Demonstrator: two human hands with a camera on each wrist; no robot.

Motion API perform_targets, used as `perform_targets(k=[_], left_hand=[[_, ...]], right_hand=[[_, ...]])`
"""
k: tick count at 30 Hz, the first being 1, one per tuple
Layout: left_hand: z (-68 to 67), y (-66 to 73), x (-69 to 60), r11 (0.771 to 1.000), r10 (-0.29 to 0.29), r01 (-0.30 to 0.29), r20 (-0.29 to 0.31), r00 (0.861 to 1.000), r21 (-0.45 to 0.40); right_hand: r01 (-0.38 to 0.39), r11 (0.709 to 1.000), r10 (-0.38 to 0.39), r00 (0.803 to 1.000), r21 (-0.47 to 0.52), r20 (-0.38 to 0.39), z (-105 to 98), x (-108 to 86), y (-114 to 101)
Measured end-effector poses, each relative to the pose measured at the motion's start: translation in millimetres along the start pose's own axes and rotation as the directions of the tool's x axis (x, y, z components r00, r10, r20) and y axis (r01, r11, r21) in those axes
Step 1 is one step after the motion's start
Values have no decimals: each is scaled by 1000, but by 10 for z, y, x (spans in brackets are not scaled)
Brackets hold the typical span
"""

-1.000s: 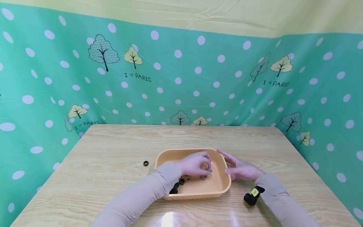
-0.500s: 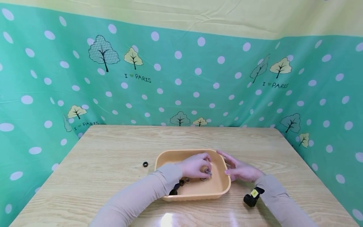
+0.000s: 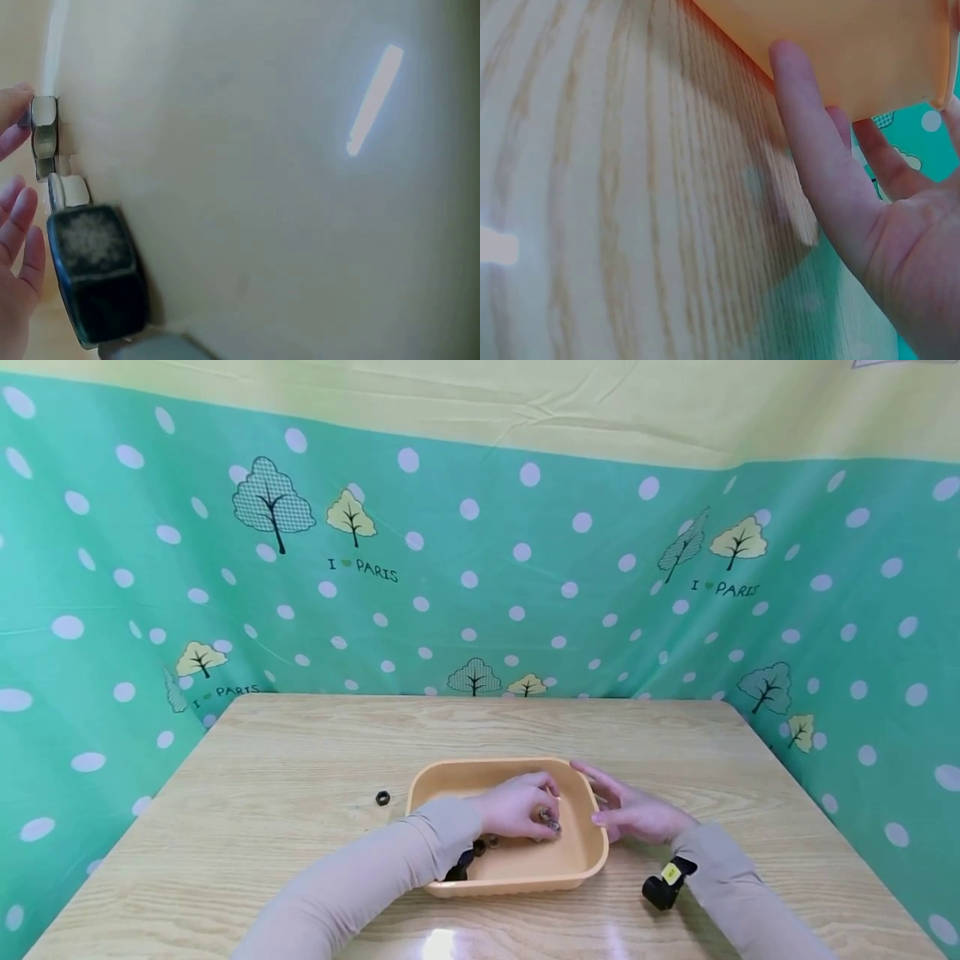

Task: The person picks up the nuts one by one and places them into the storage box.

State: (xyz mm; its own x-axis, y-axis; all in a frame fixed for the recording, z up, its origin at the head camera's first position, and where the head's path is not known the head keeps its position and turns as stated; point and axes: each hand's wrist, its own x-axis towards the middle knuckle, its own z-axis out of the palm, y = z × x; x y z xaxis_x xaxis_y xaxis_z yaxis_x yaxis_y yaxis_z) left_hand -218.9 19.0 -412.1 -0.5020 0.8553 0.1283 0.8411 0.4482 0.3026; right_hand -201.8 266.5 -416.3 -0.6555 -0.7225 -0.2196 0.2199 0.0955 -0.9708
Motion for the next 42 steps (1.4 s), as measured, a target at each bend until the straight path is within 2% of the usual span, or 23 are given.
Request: perform_targets(k=[7,14,27,38,42], left_hand=[[40,25,18,999,-49,49,28,998,-3],[53,31,33,999,-23,22,30,999,24],[102,-11,64,999,-49,49,33,998,12],[61,-17,33,998,-56,57,54,997,-19],[28,-9,43,998,-51,52,42,998,-23]], right_hand=[[-1,1000,1,1000,12,2,-7,5,28],[-10,1000,10,1000,0,-12,5,-5,22],[-28,1000,28,999,-6,-20,4,-12,23],[-14,1000,14,1000,0,5,-2,17,15],[-14,1000,14,1000,8,5,-5,5,12]])
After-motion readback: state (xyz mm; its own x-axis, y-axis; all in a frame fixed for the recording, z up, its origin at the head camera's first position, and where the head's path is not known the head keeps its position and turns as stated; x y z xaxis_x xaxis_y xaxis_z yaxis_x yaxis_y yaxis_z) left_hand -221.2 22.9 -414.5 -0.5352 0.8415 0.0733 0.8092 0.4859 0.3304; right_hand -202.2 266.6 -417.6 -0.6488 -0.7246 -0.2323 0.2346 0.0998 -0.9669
